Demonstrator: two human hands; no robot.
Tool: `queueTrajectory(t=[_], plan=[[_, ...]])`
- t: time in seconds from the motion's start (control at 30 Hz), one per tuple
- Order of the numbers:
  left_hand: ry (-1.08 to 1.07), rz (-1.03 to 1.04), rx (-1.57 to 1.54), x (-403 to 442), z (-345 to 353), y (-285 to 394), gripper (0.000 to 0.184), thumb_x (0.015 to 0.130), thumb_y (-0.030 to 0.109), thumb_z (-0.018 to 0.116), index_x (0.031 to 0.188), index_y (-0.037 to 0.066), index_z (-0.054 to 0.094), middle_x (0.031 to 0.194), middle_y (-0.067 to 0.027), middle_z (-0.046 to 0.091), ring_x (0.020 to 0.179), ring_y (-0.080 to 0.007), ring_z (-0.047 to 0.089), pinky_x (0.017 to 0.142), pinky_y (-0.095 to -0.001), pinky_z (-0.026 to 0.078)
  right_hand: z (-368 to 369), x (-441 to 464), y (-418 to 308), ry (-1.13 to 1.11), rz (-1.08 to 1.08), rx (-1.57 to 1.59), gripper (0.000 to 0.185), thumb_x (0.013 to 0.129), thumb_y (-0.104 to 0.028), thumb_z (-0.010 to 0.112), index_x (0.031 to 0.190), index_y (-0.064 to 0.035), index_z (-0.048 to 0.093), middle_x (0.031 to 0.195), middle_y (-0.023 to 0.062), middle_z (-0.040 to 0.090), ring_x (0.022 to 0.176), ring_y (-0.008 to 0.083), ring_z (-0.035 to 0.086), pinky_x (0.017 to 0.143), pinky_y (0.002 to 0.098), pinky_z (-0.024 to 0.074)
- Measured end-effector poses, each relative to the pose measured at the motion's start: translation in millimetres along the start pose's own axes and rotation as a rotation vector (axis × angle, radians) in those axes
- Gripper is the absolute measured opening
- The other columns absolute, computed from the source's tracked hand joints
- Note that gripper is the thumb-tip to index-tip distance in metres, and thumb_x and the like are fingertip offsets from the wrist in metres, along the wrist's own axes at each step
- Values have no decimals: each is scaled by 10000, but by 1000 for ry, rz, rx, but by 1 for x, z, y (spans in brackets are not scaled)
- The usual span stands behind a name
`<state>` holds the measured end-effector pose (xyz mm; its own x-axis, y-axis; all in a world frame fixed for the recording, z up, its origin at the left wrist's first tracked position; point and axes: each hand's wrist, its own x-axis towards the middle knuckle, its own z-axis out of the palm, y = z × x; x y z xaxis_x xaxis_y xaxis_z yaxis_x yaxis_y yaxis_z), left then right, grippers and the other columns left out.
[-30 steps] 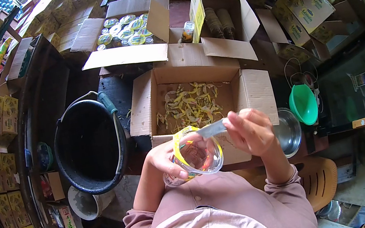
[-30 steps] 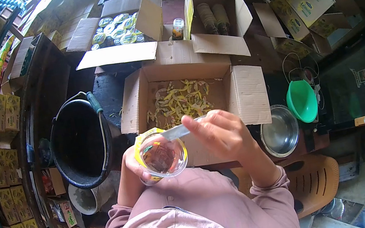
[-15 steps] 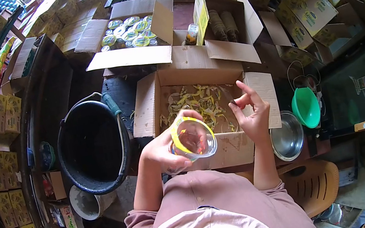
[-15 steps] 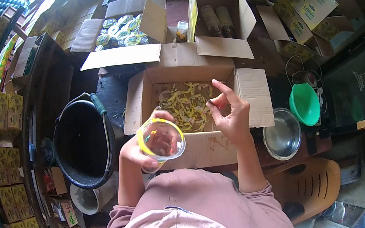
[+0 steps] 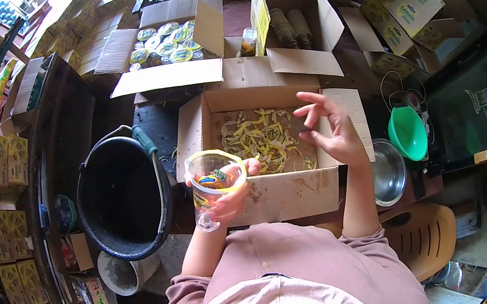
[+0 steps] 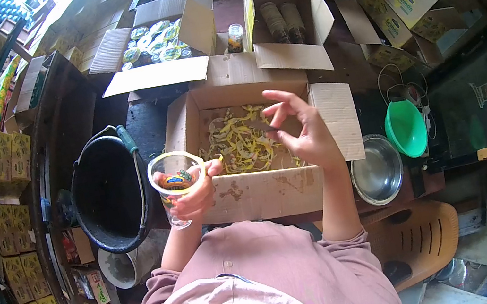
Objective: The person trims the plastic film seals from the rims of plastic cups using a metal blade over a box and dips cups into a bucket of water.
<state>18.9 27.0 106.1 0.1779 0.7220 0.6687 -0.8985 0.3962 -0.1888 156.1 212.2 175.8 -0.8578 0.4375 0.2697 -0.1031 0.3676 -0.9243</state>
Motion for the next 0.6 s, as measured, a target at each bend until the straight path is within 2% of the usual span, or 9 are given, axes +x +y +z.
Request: queueTrajectory(t=[0.03, 0.07, 0.17, 0.2, 0.27, 0.37, 0.47, 0.57, 0.6], plan=[[-29, -15, -44, 1, -3, 1, 800, 701, 220, 720, 1204, -14, 143, 749, -204, 542, 534, -252, 595, 439, -304, 488, -1, 2, 2, -91, 1, 121, 595, 669, 77, 654, 1221, -13, 450, 677, -1, 509, 939, 183, 570, 883, 319, 399], [-59, -29, -88, 1, -7, 2, 842, 683, 200, 740, 1225, 0, 128, 784, -216, 533, 557, -270, 601, 445, -321, 492, 0, 4, 8, -160, 33, 403, 649, 660, 78, 654, 1254, -16, 414, 676, -10, 470, 988, 204, 563, 871, 308, 405], [-133, -50, -153, -1, -18, 4, 903, 689, 186, 747, 1281, 32, 83, 832, -221, 527, 598, -284, 613, 468, -349, 507, 4, 11, 23, -352, 164, 708, 687, 642, 70, 667, 1269, -9, 398, 672, -20, 428, 1056, 227, 537, 887, 301, 401], [-137, -43, -162, 0, -18, 3, 910, 689, 186, 746, 1286, 31, 78, 835, -220, 527, 602, -283, 614, 470, -349, 508, 10, 20, 29, -512, 15, 790, 729, 640, 56, 672, 1295, 3, 357, 793, 18, 537, 1080, 235, 524, 814, 252, 443], [-128, -39, -157, 1, -18, 4, 918, 690, 185, 743, 1294, 27, 71, 837, -217, 529, 606, -280, 616, 474, -348, 512, 20, 22, 32, -508, 22, 915, 740, 649, 57, 662, 1308, 13, 329, 900, 68, 581, 1074, 237, 529, 749, 222, 461], [-99, -29, -127, -2, -18, 7, 921, 690, 185, 739, 1297, 17, 67, 836, -214, 530, 607, -277, 616, 474, -341, 514, 20, 20, 23, -494, 119, 877, 785, 650, -26, 672, 1318, 68, 269, 631, 36, 564, 1061, 296, 534, 960, 396, 347], [-94, -3, -111, -6, -20, 11, 916, 690, 183, 736, 1293, 3, 70, 833, -216, 527, 603, -269, 613, 468, -334, 514, 23, 21, 31, -609, 191, 839, 796, 659, 53, 639, 1345, 36, 235, 628, 3, 515, 1055, 253, 533, 995, 375, 325], [-96, 14, -97, -5, -22, 14, 919, 681, 192, 740, 1288, -8, 79, 829, -216, 525, 588, -256, 608, 459, -324, 509, 24, 16, 44, -395, 169, 443, 795, 667, 91, 626, 1354, 7, 234, 662, -24, 475, 1045, 234, 537, 1015, 371, 305], [-92, 27, -90, -6, -21, 14, 928, 671, 202, 746, 1286, -11, 85, 826, -215, 524, 579, -252, 605, 454, -319, 505, 21, 14, 45, -373, 147, 508, 788, 666, 109, 625, 1352, -10, 256, 692, -34, 458, 1046, 210, 533, 1026, 368, 289]])
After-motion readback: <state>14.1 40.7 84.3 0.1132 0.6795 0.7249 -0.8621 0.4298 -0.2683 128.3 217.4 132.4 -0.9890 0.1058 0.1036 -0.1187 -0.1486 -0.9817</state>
